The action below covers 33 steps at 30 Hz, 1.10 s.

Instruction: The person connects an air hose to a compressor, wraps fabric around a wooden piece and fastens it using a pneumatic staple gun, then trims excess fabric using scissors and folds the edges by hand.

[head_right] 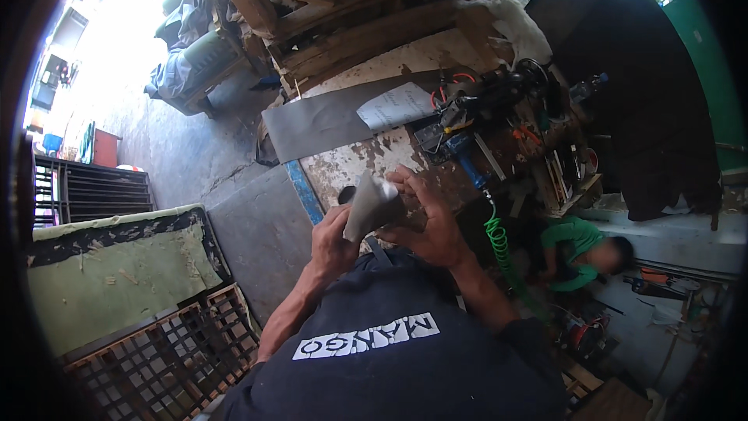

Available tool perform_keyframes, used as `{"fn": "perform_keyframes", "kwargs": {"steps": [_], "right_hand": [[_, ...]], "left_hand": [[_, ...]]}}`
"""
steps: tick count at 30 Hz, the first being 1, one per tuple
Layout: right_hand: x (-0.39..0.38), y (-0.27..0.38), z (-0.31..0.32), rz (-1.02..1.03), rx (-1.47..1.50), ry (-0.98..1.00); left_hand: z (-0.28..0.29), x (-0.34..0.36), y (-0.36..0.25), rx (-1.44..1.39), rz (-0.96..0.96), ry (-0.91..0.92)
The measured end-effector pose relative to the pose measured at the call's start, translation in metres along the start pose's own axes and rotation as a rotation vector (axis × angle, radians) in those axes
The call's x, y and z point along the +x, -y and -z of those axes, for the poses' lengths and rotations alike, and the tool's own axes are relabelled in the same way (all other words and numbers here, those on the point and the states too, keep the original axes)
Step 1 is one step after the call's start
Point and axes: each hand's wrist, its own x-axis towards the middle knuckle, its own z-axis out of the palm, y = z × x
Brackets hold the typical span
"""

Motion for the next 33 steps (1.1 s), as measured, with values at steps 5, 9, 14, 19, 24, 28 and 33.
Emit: {"fn": "perform_keyframes", "kwargs": {"steps": [5, 9, 14, 19, 24, 28, 33], "right_hand": [[-0.002, -0.020, 0.009, -0.189, 0.416, 0.004], [-0.021, -0.027, 0.011, -0.190, 0.610, -0.069], [-0.029, -0.055, 0.022, -0.414, 0.923, -0.214], [-0.032, -0.143, 0.004, -0.542, 0.574, -0.240], [-0.046, -0.212, 0.017, -0.654, 0.375, -0.196], [-0.055, -0.229, 0.029, -0.889, 0.231, -0.038], [-0.051, -0.234, 0.035, -0.945, 0.006, 0.089]], "left_hand": [[-0.009, 0.006, -0.026, 0.329, -0.325, -0.173], [-0.021, 0.015, -0.012, 0.577, -0.353, -0.239], [-0.043, -0.002, 0.050, 0.614, -0.283, -0.236], [-0.086, -0.023, 0.121, 0.656, -0.233, -0.103], [-0.118, -0.048, 0.168, 0.703, -0.204, 0.168], [-0.118, -0.064, 0.181, 0.847, -0.264, 0.544], [-0.115, -0.072, 0.165, 0.654, -0.136, 0.525]]}}
